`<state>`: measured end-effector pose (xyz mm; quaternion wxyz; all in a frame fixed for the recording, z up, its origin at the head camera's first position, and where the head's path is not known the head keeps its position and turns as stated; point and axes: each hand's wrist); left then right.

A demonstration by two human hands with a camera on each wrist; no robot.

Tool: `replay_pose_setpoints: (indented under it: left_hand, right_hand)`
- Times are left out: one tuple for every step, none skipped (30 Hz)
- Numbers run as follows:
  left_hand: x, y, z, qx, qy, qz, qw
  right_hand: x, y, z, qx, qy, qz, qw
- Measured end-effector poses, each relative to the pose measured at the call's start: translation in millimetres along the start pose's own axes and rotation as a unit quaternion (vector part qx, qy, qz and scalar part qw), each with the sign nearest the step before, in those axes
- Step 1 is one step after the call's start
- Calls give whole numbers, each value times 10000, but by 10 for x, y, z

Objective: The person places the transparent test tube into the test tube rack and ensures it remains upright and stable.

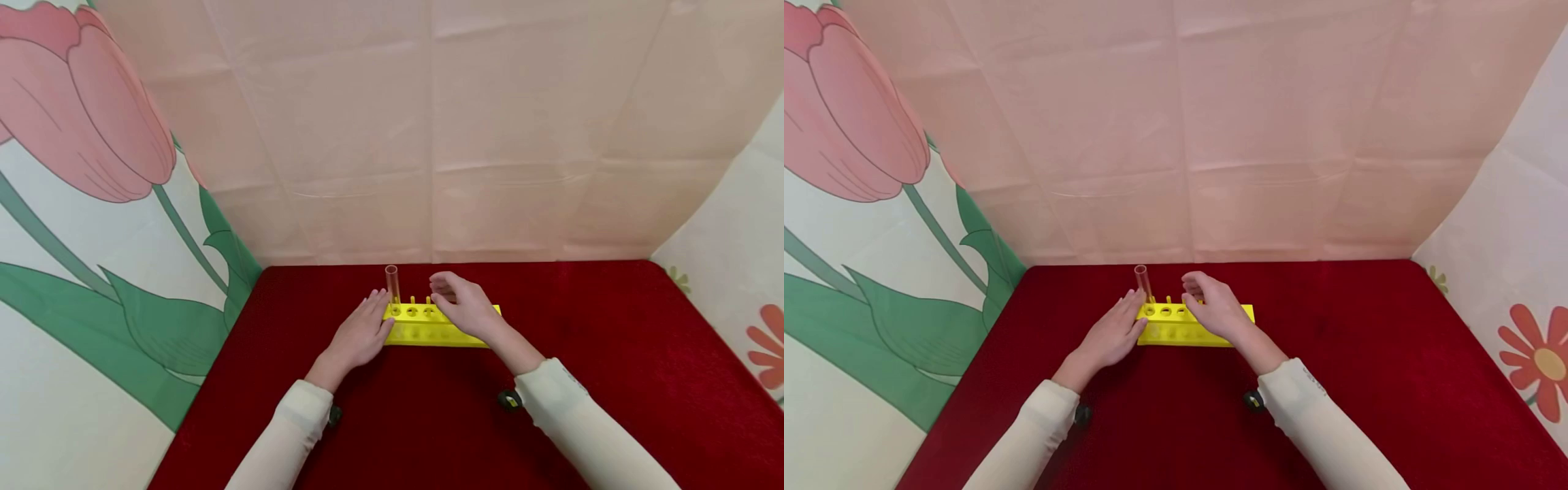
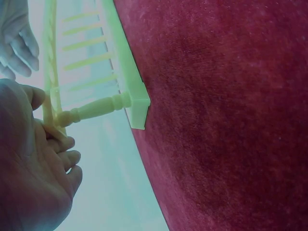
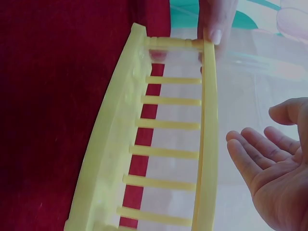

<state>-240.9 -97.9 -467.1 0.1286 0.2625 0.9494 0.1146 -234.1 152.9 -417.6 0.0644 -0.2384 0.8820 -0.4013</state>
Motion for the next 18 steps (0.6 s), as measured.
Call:
replay_pose_setpoints:
  left_hand:
    - [-1,-3,1,5,-6,1,10000]
    - [0,-7,1,18,-16,-3,10000]
    - [0,-12,3,16,-8,6,10000]
    - [1,-17,5,23,-7,-1,10000]
    - [1,-22,7,18,8,7,10000]
    - [0,-27,9,14,13,6,10000]
    - [-2,-33,12,13,20,13,10000]
    - [-6,-39,15,13,20,11,10000]
    - [-12,-42,17,11,22,4,10000]
    - [-17,-46,19,17,10,-8,10000]
    - [-23,-50,20,13,4,-12,10000]
    - [-28,-56,23,10,-7,-20,10000]
    - [-34,-62,25,17,-17,-29,10000]
    - [-37,-69,26,26,-26,-40,10000]
    - [-42,-75,25,23,-29,-43,10000]
    - [-49,-82,24,20,-25,-39,10000]
    - [-56,-90,22,19,-26,-44,10000]
    - [-63,-98,20,23,-27,-53,10000]
  right_hand:
    - [-14,15,-13,-15,8,30,10000]
    - [-31,27,-28,-34,5,71,10000]
    - [-47,38,-44,-51,2,111,9999]
    - [-63,51,-60,-63,3,144,9999]
    - [-78,63,-76,-67,6,166,9998]
    - [-93,75,-91,-69,7,193,9998]
    - [-108,84,-106,-72,9,221,9997]
    - [-124,94,-118,-76,10,236,9997]
    - [-138,107,-129,-86,18,253,9996]
    - [-154,122,-141,-97,22,270,9996]
    - [-169,137,-152,-123,30,288,9995]
    - [-185,152,-163,-146,38,309,9994]
    - [-201,164,-176,-156,53,322,9993]
    - [-216,177,-190,-177,74,327,9993]
    - [-231,191,-204,-199,94,342,9992]
    - [-246,203,-219,-210,111,346,9991]
    - [-260,217,-233,-220,135,360,9990]
    - [-274,229,-249,-230,144,374,9989]
Point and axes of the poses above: each hand's wrist, its own x-axis towards the middle knuckle, its own z-axis out of the palm, y = z × x, and after that the axes turned 15 degrees about -y, right-handed
